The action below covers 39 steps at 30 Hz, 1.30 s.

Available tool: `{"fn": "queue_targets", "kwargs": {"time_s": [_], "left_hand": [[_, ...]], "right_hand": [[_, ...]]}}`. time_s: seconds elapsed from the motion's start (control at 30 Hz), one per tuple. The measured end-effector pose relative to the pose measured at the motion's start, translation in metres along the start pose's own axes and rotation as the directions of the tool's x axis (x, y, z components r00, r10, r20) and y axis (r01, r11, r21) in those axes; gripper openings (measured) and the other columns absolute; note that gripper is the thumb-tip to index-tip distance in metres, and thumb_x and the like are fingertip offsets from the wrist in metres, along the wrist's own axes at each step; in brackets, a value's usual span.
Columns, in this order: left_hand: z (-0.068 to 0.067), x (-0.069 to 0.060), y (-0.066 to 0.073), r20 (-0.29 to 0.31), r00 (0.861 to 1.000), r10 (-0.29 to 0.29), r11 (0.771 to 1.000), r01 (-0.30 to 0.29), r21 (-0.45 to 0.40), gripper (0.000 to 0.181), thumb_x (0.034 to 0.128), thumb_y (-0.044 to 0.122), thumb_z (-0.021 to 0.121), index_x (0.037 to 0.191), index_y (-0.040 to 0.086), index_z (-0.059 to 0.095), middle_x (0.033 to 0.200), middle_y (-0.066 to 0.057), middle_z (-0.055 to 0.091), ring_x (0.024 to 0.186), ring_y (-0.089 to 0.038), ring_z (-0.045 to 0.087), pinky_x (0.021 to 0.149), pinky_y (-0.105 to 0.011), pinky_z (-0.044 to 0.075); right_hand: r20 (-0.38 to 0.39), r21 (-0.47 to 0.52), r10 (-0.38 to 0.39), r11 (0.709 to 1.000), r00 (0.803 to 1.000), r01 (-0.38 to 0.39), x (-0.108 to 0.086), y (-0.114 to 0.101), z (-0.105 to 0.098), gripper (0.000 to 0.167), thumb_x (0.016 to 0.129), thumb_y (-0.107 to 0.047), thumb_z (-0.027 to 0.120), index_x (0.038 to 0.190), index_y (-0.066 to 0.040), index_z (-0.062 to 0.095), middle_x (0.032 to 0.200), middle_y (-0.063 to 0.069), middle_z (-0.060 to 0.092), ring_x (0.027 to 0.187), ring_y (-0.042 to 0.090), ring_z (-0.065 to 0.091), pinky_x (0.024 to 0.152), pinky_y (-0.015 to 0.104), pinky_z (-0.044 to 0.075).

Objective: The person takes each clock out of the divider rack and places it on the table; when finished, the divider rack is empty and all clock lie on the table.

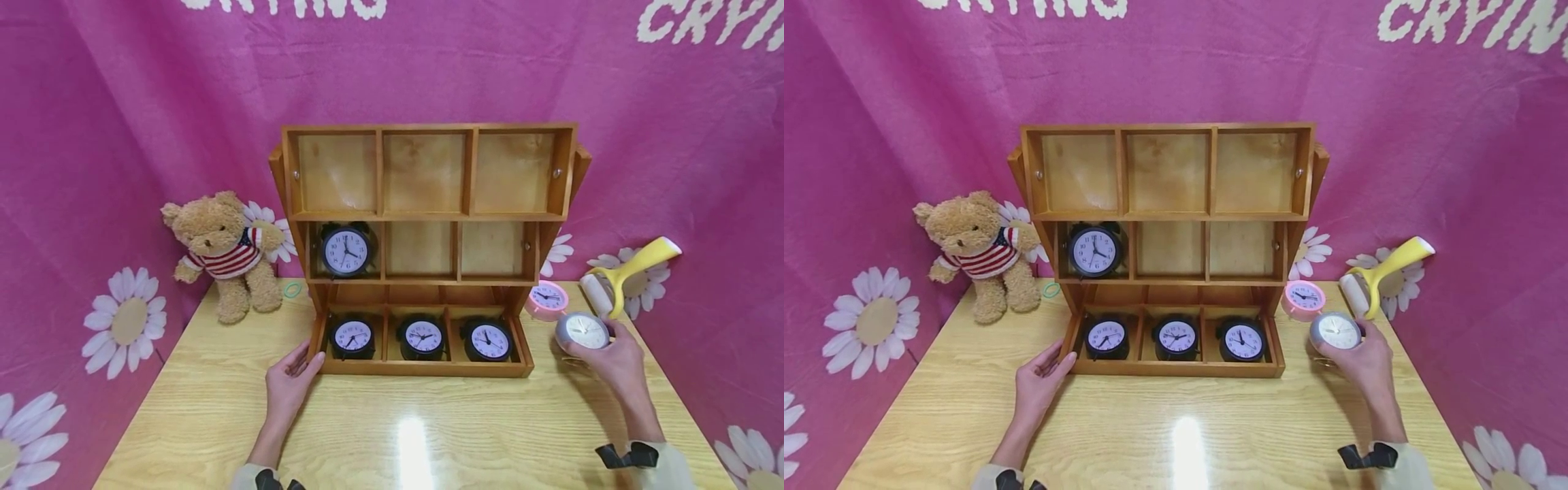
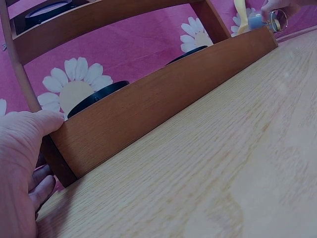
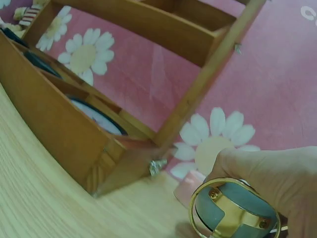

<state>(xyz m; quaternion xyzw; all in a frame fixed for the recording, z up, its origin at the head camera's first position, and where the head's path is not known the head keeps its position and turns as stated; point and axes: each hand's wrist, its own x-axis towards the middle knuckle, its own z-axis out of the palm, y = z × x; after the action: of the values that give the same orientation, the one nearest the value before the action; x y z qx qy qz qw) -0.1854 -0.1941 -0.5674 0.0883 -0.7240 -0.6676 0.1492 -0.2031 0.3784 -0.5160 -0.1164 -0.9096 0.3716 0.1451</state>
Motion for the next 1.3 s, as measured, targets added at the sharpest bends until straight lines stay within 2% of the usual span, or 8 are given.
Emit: {"fn": "queue_targets", "kwargs": {"time_s": [0.2, 0.33, 0.57, 0.7, 0.83, 1.1, 1.2, 1.3], "left_hand": [[0.000, 0.001, 0.000, 0.006, 1.000, -0.014, 1.000, 0.014, 0.004, 0.049, 0.0901, 0.013, 0.084, 0.134, -0.004, 0.068, 0.133, -0.024, 0.067, 0.114, -0.013, 0.068, 0.089, -0.012, 0.055], [0.000, 0.000, 0.000, 0.007, 1.000, -0.012, 1.000, 0.012, -0.002, 0.049, 0.0900, 0.013, 0.084, 0.133, -0.004, 0.068, 0.133, -0.024, 0.067, 0.115, -0.017, 0.068, 0.089, -0.013, 0.055], [0.001, -0.001, 0.002, -0.003, 1.000, -0.010, 1.000, 0.010, -0.014, 0.048, 0.0887, 0.010, 0.085, 0.132, -0.005, 0.069, 0.131, -0.024, 0.068, 0.105, -0.001, 0.068, 0.087, -0.013, 0.056], [0.001, -0.001, 0.002, -0.008, 1.000, 0.000, 1.000, 0.000, -0.012, 0.048, 0.0889, 0.009, 0.084, 0.131, -0.007, 0.069, 0.131, -0.027, 0.067, 0.108, -0.008, 0.069, 0.087, -0.012, 0.055], [0.001, -0.002, 0.002, -0.007, 1.000, 0.004, 1.000, -0.004, -0.012, 0.047, 0.0893, 0.009, 0.084, 0.131, -0.007, 0.068, 0.131, -0.028, 0.067, 0.111, -0.015, 0.069, 0.087, -0.012, 0.055], [0.002, -0.001, 0.000, -0.005, 1.000, 0.018, 0.999, -0.019, -0.026, 0.046, 0.0889, 0.007, 0.084, 0.130, -0.008, 0.069, 0.129, -0.028, 0.068, 0.104, -0.004, 0.069, 0.087, -0.013, 0.056], [0.002, -0.001, -0.001, -0.008, 1.000, 0.019, 1.000, -0.020, -0.015, 0.047, 0.0888, 0.008, 0.084, 0.130, -0.007, 0.069, 0.129, -0.028, 0.067, 0.107, -0.008, 0.069, 0.087, -0.012, 0.055], [0.002, -0.001, -0.001, -0.012, 1.000, 0.018, 1.000, -0.018, -0.004, 0.047, 0.0890, 0.008, 0.084, 0.131, -0.007, 0.069, 0.130, -0.028, 0.067, 0.110, -0.013, 0.069, 0.087, -0.012, 0.055]], "right_hand": [[0.015, -0.027, -0.010, 1.000, 1.000, 0.010, 0.007, 0.021, -0.004, 0.086, 0.076, -0.028, 0.093, 0.140, 0.012, 0.051, 0.124, 0.036, 0.061, 0.104, 0.042, 0.059, 0.074, 0.030, 0.044], [0.022, -0.063, 0.000, 0.998, 1.000, 0.001, 0.011, 0.031, -0.012, 0.087, 0.077, -0.032, 0.092, 0.141, 0.010, 0.051, 0.120, 0.037, 0.062, 0.103, 0.045, 0.058, 0.076, 0.038, 0.043], [0.024, -0.125, 0.018, 0.992, 1.000, -0.015, 0.016, 0.045, -0.027, 0.090, 0.076, -0.038, 0.091, 0.141, 0.010, 0.051, 0.120, 0.040, 0.062, 0.105, 0.053, 0.056, 0.078, 0.048, 0.041], [0.035, -0.148, 0.015, 0.989, 0.999, -0.009, 0.019, 0.054, -0.033, 0.093, 0.077, -0.038, 0.091, 0.141, 0.014, 0.050, 0.121, 0.042, 0.060, 0.104, 0.055, 0.056, 0.077, 0.050, 0.043], [0.044, -0.172, -0.009, 0.985, 0.999, 0.017, 0.021, 0.062, -0.041, 0.090, 0.076, -0.037, 0.091, 0.137, 0.016, 0.051, 0.116, 0.043, 0.062, 0.099, 0.056, 0.058, 0.073, 0.047, 0.043], [0.079, -0.182, -0.009, 0.983, 0.997, 0.023, 0.025, 0.071, -0.053, 0.085, 0.079, -0.034, 0.088, 0.137, 0.016, 0.052, 0.115, 0.043, 0.062, 0.097, 0.054, 0.060, 0.070, 0.042, 0.044], [0.098, -0.184, 0.000, 0.983, 0.995, 0.018, 0.026, 0.073, -0.055, 0.080, 0.081, -0.032, 0.086, 0.137, 0.014, 0.052, 0.115, 0.043, 0.062, 0.095, 0.052, 0.061, 0.069, 0.040, 0.045], [0.114, -0.169, -0.011, 0.985, 0.993, 0.030, 0.027, 0.077, -0.056, 0.076, 0.084, -0.030, 0.084, 0.137, 0.014, 0.053, 0.113, 0.042, 0.063, 0.090, 0.043, 0.061, 0.068, 0.035, 0.044]]}}
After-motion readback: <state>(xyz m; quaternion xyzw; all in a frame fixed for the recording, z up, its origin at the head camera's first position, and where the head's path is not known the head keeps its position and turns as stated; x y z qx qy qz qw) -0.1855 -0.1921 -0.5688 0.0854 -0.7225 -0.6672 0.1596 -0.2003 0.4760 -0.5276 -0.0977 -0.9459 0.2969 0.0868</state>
